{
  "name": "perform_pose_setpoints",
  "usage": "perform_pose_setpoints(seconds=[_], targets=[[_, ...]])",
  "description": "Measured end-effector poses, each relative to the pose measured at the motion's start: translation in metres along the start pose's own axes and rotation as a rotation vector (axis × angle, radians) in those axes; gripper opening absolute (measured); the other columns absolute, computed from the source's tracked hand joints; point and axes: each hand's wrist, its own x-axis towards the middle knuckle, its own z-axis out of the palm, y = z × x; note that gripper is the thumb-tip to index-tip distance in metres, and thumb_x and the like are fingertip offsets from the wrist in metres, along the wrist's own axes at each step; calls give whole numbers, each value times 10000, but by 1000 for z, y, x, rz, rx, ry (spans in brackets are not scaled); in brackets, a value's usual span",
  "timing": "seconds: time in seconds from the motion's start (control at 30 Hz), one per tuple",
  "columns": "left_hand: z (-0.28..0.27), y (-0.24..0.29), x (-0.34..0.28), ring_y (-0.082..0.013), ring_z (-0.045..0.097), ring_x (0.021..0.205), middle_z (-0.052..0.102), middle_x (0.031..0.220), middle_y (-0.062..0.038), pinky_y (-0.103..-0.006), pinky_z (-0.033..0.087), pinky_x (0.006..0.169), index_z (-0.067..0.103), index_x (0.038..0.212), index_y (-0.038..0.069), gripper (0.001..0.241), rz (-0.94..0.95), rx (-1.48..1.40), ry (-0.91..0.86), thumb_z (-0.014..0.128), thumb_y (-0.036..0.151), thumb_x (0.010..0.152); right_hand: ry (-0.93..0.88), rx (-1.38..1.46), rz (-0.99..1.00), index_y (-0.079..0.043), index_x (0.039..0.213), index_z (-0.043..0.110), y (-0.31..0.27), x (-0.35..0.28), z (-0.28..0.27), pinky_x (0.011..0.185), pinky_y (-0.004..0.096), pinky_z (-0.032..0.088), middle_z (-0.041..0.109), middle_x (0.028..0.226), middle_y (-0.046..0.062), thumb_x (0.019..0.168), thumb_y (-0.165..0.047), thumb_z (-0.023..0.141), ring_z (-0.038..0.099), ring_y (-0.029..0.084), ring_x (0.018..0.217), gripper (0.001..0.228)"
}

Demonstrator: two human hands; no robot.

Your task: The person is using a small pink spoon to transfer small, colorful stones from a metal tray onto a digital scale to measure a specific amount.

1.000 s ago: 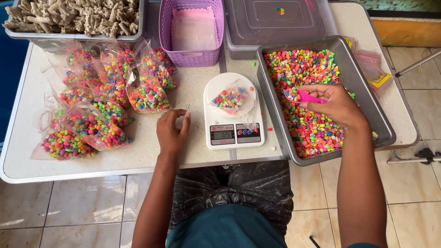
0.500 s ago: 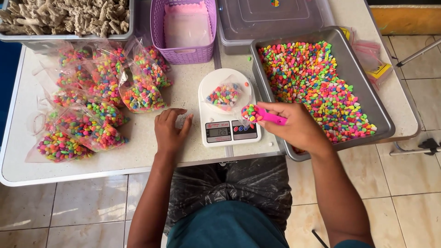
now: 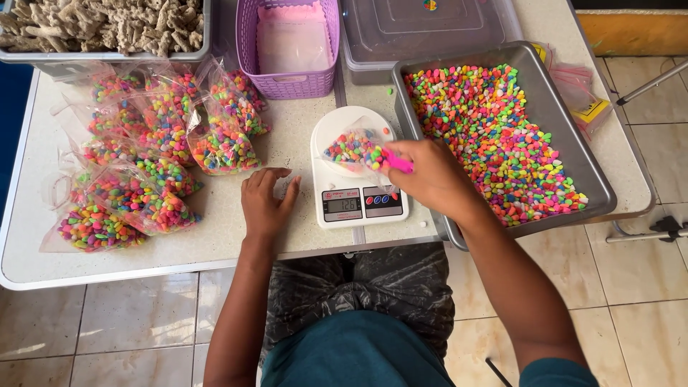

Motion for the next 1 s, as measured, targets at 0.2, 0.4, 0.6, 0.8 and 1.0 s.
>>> perform_pose_setpoints(seconds=[0.2,0.4,0.6,0.8,1.0], targets=[[-2,3,0,-307,714,945,751,995,-104,-457,514,861,728,1049,104,208,-23,-7,2,746,300,982,18,-362,28,-166,1280,725,5,28,10,619,440,574,763,825,119,848,-127,683,744,351,734,436],[0,-1,-1,-311,714,949,751,999,-105,-463,515,858,726,1048,107,223,-14,-9,2,745,320,983,124,-786,-250,-190,1226,687,16,31,26,638,435,592,752,830,71,869,-53,688,748,287,698,383],[0,0,2,-242,679,923,708,955,-37,-406,504,839,751,1045,172,274,191,87,-43,695,431,977,329,-813,-572,-197,1106,729,7,18,5,648,357,583,715,797,20,863,-19,716,728,230,718,301],[5,26,7,-245,679,927,705,940,-59,-423,502,855,792,998,166,272,274,93,-80,740,426,943,467,-552,-516,-115,1210,756,73,15,-23,663,361,593,751,915,77,893,-27,796,739,277,795,331],[11,45,11,-233,647,948,691,978,-43,-465,511,928,836,954,197,149,247,218,-232,825,313,860,482,-356,-251,-73,1180,785,119,5,-37,654,399,554,734,852,131,878,-79,843,721,358,801,307]])
